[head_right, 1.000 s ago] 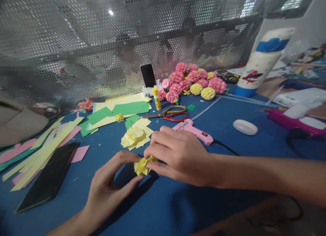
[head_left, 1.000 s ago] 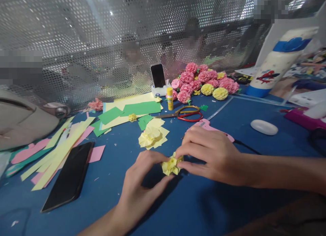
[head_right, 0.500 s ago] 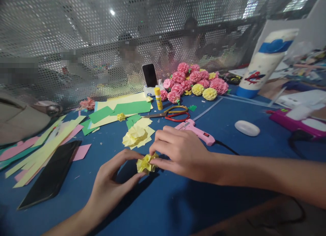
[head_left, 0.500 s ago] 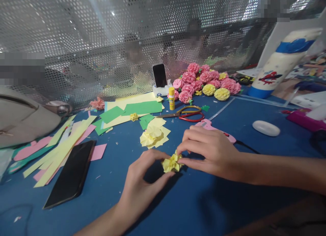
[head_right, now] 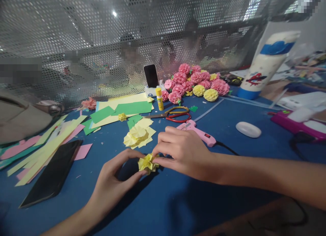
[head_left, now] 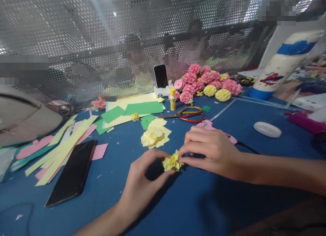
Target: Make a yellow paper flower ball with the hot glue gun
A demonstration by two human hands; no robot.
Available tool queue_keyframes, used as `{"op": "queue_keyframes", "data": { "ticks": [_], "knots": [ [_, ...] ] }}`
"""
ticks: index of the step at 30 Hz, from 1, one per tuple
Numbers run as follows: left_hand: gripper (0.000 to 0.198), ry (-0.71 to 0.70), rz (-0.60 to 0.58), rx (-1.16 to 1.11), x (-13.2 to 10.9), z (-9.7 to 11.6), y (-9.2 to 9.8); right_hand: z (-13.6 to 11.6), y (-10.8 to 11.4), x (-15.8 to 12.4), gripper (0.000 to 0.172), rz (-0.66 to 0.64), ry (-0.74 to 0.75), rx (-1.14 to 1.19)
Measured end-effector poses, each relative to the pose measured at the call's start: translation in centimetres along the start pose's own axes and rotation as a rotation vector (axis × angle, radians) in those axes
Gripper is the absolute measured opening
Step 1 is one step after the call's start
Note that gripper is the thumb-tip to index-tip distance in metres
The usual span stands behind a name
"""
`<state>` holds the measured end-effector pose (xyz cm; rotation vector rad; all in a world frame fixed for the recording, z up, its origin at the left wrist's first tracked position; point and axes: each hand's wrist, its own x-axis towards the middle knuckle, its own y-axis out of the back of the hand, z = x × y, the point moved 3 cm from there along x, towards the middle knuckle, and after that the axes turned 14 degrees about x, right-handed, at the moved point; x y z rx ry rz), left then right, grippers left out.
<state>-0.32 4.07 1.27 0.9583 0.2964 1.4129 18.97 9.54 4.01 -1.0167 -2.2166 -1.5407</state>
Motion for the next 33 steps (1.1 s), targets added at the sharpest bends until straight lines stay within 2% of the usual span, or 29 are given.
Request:
{"op": "queue_keyframes", "data": {
  "ticks": [13, 23, 33],
  "knots": [
    [0.016, 0.010, -0.003, -0.016, -0.04, -0.02, 0.00, -0.35, -0.19, 0.26, 0.014, 0.001, -0.027, 0.006],
    [0.015, -0.031, 0.005, -0.006, 0.11, 0.42, 0.12, -0.74, -0.22, 0.22, 0.016, 0.008, 0.043, -0.060],
    [0.017, -0.030, 0.001, 0.000, -0.07, 0.20, 0.00, -0.69, -0.35, 0.22, 0.017, -0.024, 0.033, -0.051]
  ]
}}
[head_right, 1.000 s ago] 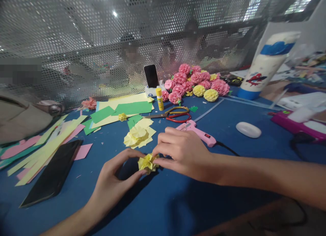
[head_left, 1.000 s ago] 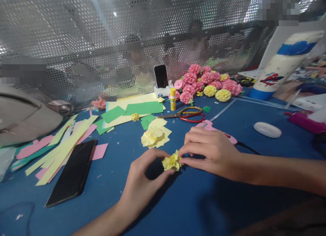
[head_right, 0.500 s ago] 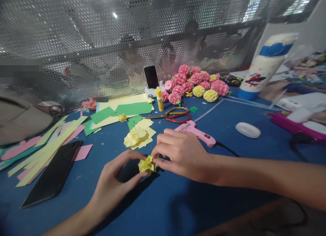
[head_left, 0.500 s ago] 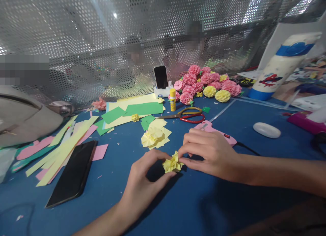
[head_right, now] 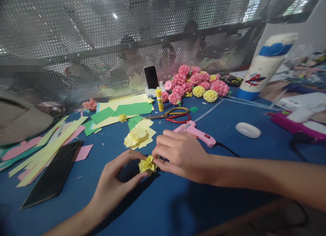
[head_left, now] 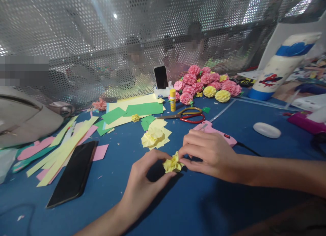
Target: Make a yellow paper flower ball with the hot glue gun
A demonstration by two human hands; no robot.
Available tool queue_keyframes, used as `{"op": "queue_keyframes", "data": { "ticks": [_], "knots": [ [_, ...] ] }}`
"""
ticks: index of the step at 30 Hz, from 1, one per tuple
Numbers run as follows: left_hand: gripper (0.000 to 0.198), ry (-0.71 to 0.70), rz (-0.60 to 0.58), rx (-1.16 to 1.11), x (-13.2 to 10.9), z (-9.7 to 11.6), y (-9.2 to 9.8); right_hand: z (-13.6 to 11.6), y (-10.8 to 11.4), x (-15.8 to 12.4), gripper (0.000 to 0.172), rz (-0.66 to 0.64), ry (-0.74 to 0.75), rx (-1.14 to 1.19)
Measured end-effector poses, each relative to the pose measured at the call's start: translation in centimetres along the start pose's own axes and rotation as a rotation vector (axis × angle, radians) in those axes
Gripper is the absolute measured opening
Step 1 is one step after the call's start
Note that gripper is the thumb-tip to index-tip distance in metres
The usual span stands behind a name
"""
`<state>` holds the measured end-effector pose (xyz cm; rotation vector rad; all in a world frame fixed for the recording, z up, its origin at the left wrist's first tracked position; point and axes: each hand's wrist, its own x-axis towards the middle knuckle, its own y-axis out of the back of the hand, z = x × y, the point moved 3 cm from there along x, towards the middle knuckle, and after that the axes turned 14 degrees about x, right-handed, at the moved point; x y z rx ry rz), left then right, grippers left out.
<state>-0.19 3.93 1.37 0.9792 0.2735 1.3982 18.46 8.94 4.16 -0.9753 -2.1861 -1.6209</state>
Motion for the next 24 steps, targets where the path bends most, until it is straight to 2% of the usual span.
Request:
{"op": "queue_keyframes", "data": {
  "ticks": [24],
  "knots": [
    [0.018, 0.036, -0.008, -0.028, -0.06, -0.14, 0.03, 0.07, 0.26, 0.15, 0.011, 0.026, -0.015, 0.055]
  ]
}}
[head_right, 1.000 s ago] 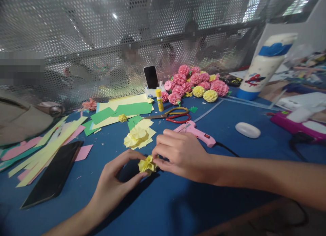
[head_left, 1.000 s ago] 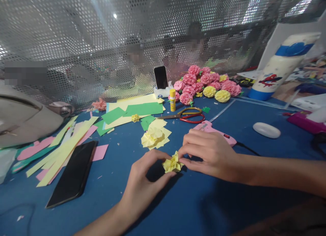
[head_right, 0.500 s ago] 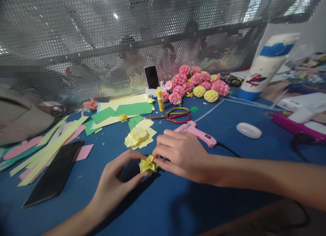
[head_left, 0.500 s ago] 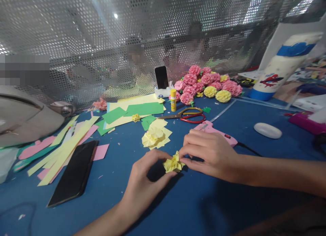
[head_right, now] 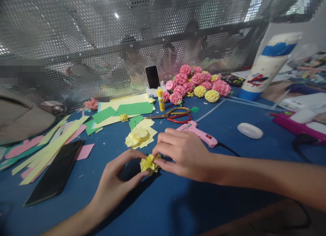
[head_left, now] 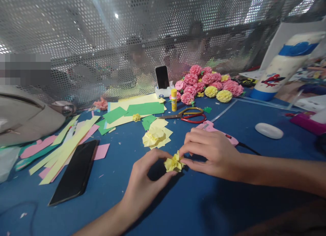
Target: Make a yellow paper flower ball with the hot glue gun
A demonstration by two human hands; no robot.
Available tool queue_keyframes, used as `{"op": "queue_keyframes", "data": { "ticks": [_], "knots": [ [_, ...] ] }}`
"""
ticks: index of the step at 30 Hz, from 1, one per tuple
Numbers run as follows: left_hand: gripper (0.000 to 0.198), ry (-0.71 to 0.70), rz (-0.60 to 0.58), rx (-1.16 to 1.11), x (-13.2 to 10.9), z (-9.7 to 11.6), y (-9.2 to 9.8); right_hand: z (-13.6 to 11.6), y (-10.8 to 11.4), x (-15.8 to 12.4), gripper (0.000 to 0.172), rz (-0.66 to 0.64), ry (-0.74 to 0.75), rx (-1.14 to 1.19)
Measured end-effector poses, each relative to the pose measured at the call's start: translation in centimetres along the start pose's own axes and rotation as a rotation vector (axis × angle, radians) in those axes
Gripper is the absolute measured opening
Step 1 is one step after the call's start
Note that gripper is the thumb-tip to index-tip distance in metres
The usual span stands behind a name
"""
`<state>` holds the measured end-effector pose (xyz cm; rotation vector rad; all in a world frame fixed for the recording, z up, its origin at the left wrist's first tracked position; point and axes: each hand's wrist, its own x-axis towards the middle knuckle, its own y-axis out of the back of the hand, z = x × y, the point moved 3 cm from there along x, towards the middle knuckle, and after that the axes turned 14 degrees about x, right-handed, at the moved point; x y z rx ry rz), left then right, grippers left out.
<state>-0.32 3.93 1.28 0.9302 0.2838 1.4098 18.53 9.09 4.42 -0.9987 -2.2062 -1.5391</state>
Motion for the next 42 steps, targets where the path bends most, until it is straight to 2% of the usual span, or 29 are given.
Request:
{"op": "queue_keyframes", "data": {
  "ticks": [8, 13, 17, 20, 28, 33, 42],
  "knots": [
    [0.018, -0.040, -0.006, 0.035, -0.2, 0.0, -0.1, 0.0, -0.2, 0.0, 0.013, -0.022, 0.031, 0.007],
    [0.031, -0.045, -0.003, 0.023, -0.3, 0.0, 0.0, 0.2, -0.2, -0.1, 0.007, 0.033, 0.033, 0.044],
    [0.020, -0.019, 0.030, 0.021, -0.2, 0.0, 0.1, 0.1, 0.0, -0.1, 0.002, 0.072, 0.036, 0.092],
    [0.019, -0.030, 0.030, 0.031, -0.2, 0.0, 0.1, -0.4, 0.1, -0.2, 0.007, 0.081, 0.085, 0.112],
    [0.023, -0.125, 0.027, 0.092, -0.6, 0.3, 0.0, -1.1, -0.5, -0.5, 0.005, 0.050, 0.116, -0.052],
    [0.023, -0.129, 0.025, 0.103, -0.7, 0.2, 0.1, -1.6, -0.5, -0.5, 0.012, 0.022, 0.155, -0.185],
    [0.024, -0.100, 0.023, 0.113, -0.5, 0.3, 0.0, -1.7, -0.2, -0.3, 0.013, -0.013, 0.115, -0.220]
  ]
}}
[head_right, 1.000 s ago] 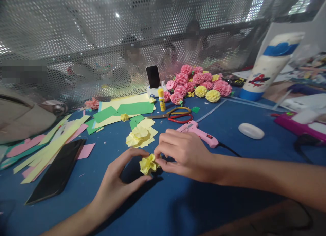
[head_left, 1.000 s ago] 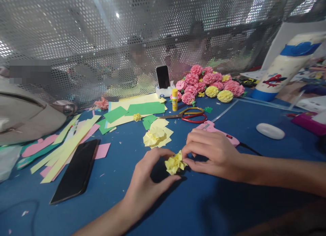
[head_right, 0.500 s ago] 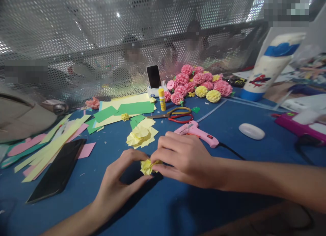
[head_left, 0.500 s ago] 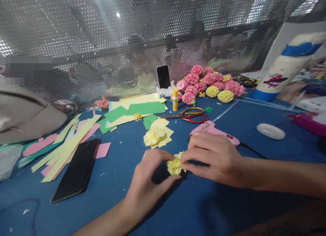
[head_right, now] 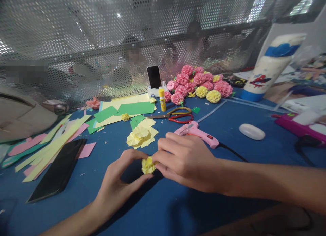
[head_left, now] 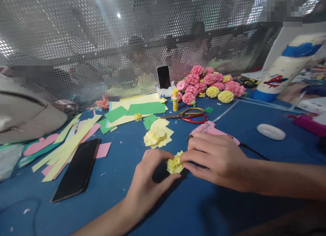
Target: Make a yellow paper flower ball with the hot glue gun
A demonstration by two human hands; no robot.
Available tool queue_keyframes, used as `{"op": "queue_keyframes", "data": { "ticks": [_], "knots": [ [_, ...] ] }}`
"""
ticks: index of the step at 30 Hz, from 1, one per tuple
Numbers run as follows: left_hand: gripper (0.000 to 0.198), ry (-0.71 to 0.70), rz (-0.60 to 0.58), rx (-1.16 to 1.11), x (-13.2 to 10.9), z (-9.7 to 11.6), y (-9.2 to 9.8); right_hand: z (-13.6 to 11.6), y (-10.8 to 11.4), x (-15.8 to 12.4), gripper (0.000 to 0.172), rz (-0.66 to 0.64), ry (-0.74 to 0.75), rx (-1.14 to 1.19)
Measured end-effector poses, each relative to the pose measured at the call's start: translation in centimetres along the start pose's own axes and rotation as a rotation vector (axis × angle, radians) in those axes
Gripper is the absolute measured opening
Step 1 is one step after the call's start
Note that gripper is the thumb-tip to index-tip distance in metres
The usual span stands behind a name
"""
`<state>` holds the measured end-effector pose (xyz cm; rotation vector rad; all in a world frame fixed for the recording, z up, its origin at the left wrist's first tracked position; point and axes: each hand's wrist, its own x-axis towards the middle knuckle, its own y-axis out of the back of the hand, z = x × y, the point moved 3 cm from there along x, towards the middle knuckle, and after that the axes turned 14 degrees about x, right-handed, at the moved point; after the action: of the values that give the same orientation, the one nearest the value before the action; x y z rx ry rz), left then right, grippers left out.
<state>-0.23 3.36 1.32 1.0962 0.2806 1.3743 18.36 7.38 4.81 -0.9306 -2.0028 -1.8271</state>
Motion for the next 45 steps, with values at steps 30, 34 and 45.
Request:
{"op": "queue_keyframes", "data": {
  "ticks": [30, 34, 45],
  "knots": [
    [0.025, 0.017, 0.014, -0.018, -0.1, 0.0, 0.2, 0.2, -0.9, 0.0, 0.013, 0.023, 0.162, -0.243],
    [0.024, 0.024, 0.020, -0.030, -0.1, -0.1, 0.2, 0.2, -0.4, 0.2, 0.010, 0.052, 0.178, -0.225],
    [0.035, 0.006, 0.007, -0.036, -0.1, -0.1, 0.3, 0.9, -0.4, 0.0, 0.011, 0.056, 0.076, 0.017]
  ]
}}
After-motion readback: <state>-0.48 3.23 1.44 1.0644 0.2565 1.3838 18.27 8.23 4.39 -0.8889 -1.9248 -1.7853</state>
